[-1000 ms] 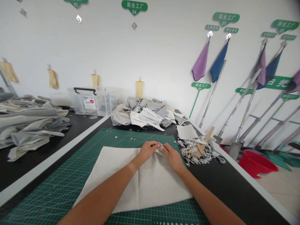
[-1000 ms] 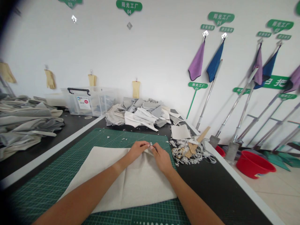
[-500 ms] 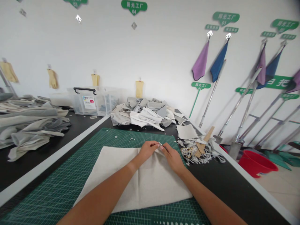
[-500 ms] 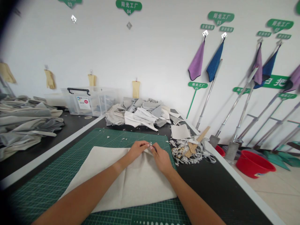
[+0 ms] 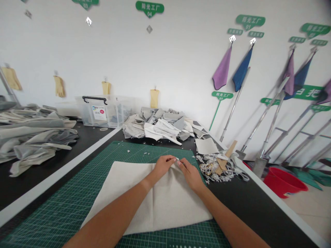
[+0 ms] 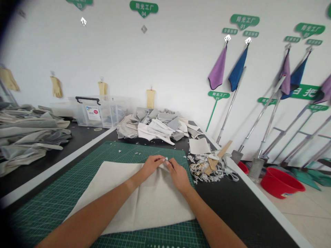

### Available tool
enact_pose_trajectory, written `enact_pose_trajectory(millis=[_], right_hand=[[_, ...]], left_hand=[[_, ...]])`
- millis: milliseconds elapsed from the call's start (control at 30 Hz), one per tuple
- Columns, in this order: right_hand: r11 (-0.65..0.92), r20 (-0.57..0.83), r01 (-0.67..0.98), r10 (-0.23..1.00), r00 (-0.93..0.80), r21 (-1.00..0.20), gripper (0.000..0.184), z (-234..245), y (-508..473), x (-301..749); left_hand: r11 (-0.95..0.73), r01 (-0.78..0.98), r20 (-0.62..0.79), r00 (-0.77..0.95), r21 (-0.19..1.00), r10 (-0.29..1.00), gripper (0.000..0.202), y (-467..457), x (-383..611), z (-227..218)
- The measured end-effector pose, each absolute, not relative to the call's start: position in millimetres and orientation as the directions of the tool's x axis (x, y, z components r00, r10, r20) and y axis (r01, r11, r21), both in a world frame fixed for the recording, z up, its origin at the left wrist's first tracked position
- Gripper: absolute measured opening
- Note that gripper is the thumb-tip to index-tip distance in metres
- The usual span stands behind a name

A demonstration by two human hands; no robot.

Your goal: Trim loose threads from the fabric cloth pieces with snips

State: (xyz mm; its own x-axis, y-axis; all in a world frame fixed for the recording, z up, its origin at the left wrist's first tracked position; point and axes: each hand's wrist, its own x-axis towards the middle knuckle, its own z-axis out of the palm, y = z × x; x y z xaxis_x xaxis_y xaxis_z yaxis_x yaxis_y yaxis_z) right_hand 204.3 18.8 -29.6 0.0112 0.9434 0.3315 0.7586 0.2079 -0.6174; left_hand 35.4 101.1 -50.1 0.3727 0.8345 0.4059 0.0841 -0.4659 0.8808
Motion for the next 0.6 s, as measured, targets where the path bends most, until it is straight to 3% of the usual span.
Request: enact_pose_trajectory(millis=[600], right_hand=[[0.224, 0.339, 0.756, 0.941, -0.003, -0.616, 0.040, -31.9, 19.7, 204.3]], left_hand=[[-0.455, 0.078, 0.395, 0.381, 0.887, 0.836, 0.029, 99.8, 34.7, -48.2]])
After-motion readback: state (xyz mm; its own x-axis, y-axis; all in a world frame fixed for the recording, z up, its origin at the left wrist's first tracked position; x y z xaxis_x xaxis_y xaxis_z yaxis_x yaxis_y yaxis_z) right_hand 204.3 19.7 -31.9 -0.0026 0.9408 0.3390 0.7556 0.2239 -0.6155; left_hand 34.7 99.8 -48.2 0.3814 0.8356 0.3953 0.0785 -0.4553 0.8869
